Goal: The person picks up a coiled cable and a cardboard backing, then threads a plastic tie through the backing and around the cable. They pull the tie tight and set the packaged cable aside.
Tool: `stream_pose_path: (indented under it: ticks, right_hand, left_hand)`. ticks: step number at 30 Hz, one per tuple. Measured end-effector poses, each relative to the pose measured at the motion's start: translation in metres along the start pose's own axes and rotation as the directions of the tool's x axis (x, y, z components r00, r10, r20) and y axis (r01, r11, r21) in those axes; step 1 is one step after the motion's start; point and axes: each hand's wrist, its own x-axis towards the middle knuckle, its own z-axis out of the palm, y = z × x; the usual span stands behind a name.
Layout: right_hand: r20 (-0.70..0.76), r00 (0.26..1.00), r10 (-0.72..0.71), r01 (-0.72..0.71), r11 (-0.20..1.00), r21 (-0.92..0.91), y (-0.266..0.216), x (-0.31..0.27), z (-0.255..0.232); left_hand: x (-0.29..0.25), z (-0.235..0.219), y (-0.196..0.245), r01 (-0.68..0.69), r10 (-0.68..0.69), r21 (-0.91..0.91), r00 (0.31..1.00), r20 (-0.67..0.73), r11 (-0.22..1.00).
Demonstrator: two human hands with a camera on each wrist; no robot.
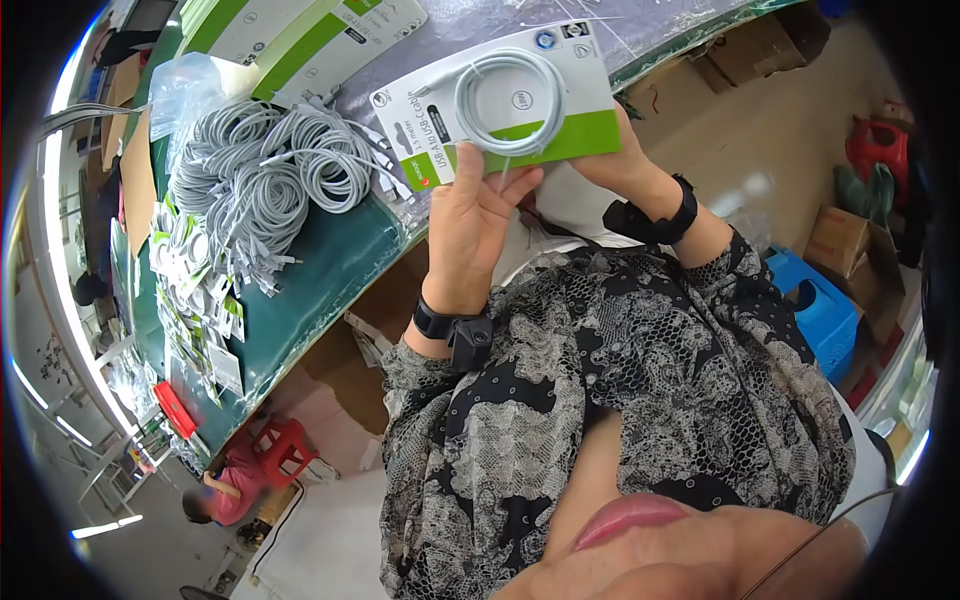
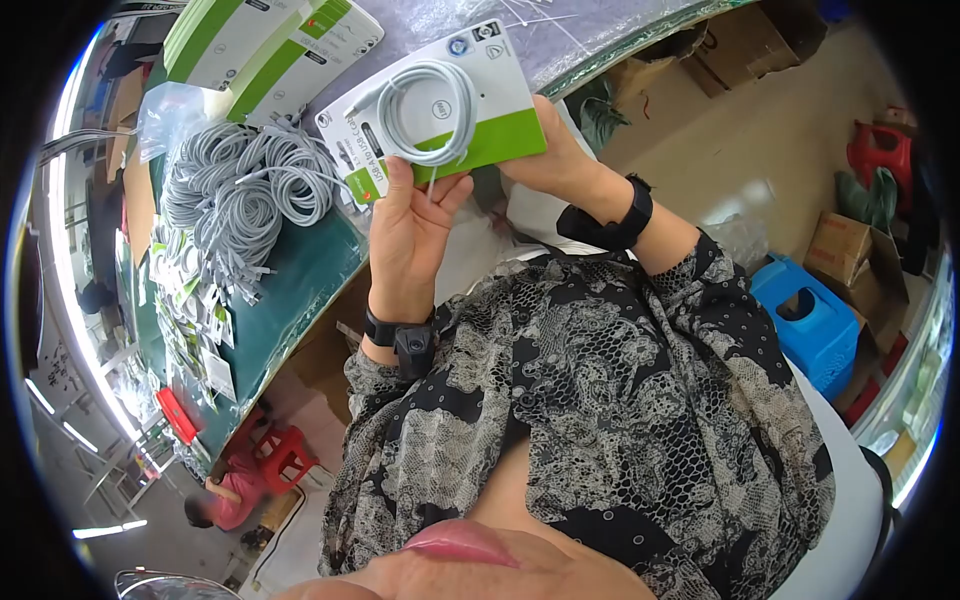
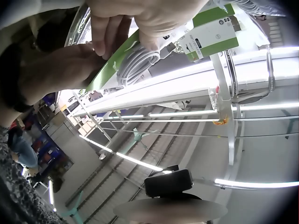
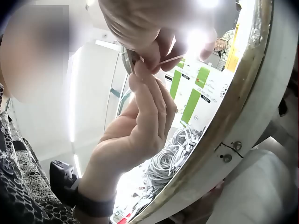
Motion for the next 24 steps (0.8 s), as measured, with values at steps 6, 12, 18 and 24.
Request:
stream_pose_path:
  ticks: [6, 12, 18, 24]
  right_hand:
    - [-0.019, 1.000, 0.015, -0.014, 0.997, 0.074, 0.000, -0.003, 0.004]
    - [0.049, 0.996, 0.073, -0.070, 0.995, -0.074, 0.000, -0.001, 0.003]
    - [0.182, 0.983, -0.033, 0.142, 0.767, -0.626, -0.018, -0.001, -0.020]
    - [0.195, 0.914, -0.356, 0.396, 0.682, -0.615, -0.076, 0.001, -0.007]
  left_hand:
    - [0.002, 0.001, 0.003, 0.015, -0.015, 0.010, 1.000, 0.007, 1.000]
    - [0.000, 0.003, 0.000, -0.018, 0.020, 0.046, 0.999, -0.041, 0.999]
    - [-0.002, 0.010, 0.002, -0.284, 0.300, 0.227, 0.953, -0.037, 0.932]
    - [-0.002, -0.002, -0.018, -0.436, 0.438, 0.213, 0.898, 0.040, 0.874]
